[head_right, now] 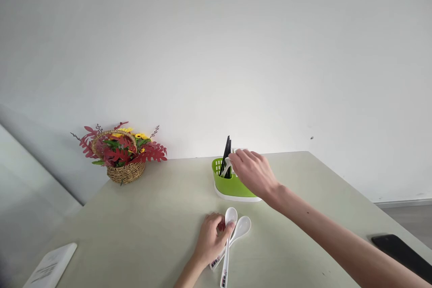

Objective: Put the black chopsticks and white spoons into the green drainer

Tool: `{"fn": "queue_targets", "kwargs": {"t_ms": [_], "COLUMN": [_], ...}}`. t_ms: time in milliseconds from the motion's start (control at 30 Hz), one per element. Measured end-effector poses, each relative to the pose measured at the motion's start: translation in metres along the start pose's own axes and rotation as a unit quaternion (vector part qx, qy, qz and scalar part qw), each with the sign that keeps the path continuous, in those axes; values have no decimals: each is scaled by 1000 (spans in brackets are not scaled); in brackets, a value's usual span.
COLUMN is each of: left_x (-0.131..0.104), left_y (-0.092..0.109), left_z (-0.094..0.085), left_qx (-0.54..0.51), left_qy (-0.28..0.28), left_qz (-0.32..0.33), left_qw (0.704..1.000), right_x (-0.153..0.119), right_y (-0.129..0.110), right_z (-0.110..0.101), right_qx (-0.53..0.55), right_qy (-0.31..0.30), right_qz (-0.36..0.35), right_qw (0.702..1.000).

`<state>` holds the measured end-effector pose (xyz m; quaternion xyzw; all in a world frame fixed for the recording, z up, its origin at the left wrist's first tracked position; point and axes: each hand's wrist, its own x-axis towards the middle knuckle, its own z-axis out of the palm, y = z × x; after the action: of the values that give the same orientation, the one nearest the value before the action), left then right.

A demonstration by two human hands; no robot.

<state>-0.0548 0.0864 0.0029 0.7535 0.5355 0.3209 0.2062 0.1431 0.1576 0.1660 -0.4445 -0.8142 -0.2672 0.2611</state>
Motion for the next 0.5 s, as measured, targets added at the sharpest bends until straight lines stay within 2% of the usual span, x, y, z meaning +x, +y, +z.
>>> {"fn": "queue_targets", "kwargs": {"t_ms": [133, 267, 500], "left_x": [0, -1, -1], "left_y": [-2, -1, -4], "left_z": [1, 0, 3], "left_qx": [-1, -10, -71], "left_qy": [-9, -13, 7], "left_qz": [8, 4, -36], "left_qw": [1000, 1000, 997], "right_x": [1, 1, -4], "right_y": [-11, -20, -31], "right_z": [17, 24, 35], "right_qx": [1, 5, 33], "right_qy": [-33, -56, -61], "right_qz": [-44, -66, -39], "right_qw": [998, 996, 997]}}
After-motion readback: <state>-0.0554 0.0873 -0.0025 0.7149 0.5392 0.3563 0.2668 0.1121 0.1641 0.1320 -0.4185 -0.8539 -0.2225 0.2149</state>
